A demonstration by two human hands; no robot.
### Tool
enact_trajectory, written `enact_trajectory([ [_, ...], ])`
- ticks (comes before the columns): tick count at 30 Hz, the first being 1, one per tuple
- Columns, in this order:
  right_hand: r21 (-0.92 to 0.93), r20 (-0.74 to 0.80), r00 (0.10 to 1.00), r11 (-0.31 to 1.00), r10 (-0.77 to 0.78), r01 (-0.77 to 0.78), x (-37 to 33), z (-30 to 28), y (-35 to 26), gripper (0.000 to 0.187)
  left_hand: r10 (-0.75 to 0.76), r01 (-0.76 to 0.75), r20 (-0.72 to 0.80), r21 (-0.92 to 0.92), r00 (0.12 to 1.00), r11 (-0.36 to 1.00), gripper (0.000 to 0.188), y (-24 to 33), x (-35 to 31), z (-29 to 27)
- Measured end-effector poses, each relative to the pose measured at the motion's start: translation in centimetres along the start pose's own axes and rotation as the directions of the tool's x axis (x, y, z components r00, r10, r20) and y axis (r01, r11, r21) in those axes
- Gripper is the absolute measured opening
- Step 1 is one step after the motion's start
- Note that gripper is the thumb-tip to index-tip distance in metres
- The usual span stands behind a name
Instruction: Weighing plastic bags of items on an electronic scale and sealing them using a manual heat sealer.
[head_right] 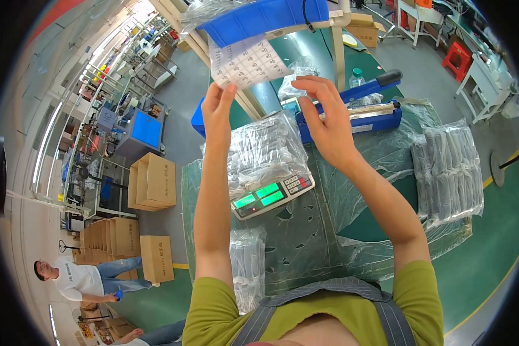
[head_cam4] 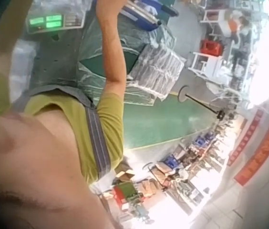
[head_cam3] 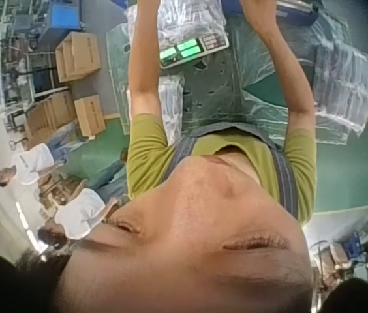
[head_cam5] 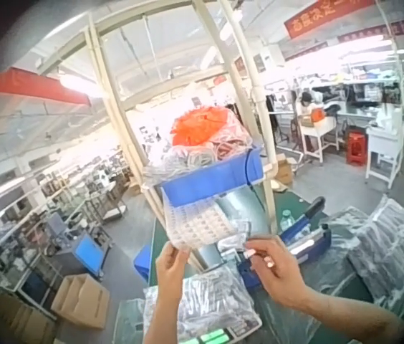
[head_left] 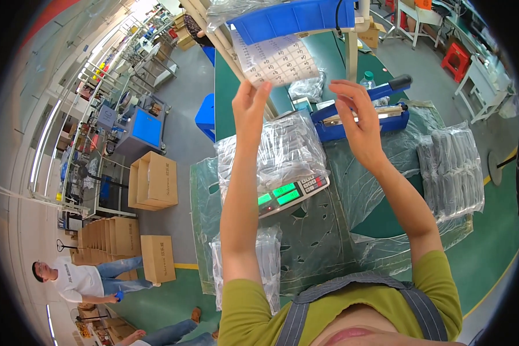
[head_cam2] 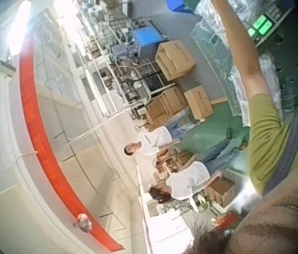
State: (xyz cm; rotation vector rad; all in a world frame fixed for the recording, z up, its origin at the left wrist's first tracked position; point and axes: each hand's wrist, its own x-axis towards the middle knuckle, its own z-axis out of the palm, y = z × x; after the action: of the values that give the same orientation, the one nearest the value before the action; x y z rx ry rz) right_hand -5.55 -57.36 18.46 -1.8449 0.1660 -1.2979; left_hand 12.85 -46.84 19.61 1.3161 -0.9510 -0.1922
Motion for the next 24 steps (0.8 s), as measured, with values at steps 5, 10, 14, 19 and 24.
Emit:
enact_trajectory([
  [5,-0.311,0.080,0.969,0.918,-0.235,0.248,-0.7,-1.0,-2.2,0.030,-0.186,0.186,0.041,-0.397,0.982,0.899,0.033,0.4,-5.9,2.1],
  [10,-0.416,0.251,0.902,0.802,-0.352,0.429,-0.5,1.3,-2.1,0.033,-0.219,0.265,0.149,-0.537,0.964,0.801,0.032,0.1,-7.7,2.4],
  [14,-0.478,0.183,0.924,0.791,-0.335,0.381,0.9,1.8,-1.0,0.032,-0.196,0.224,0.110,-0.535,0.975,0.815,0.033,-0.5,-7.3,2.0],
  [19,-0.203,0.031,0.998,0.978,0.049,-0.042,0.7,1.5,-1.3,0.031,-0.228,0.265,0.139,-0.621,0.964,0.738,0.030,-0.6,-7.4,2.2],
  [24,0.019,0.155,0.974,0.985,0.166,-0.171,0.7,1.9,-0.5,0.026,-0.228,0.283,0.169,-0.654,0.959,0.702,0.029,-1.6,-6.9,2.7],
])
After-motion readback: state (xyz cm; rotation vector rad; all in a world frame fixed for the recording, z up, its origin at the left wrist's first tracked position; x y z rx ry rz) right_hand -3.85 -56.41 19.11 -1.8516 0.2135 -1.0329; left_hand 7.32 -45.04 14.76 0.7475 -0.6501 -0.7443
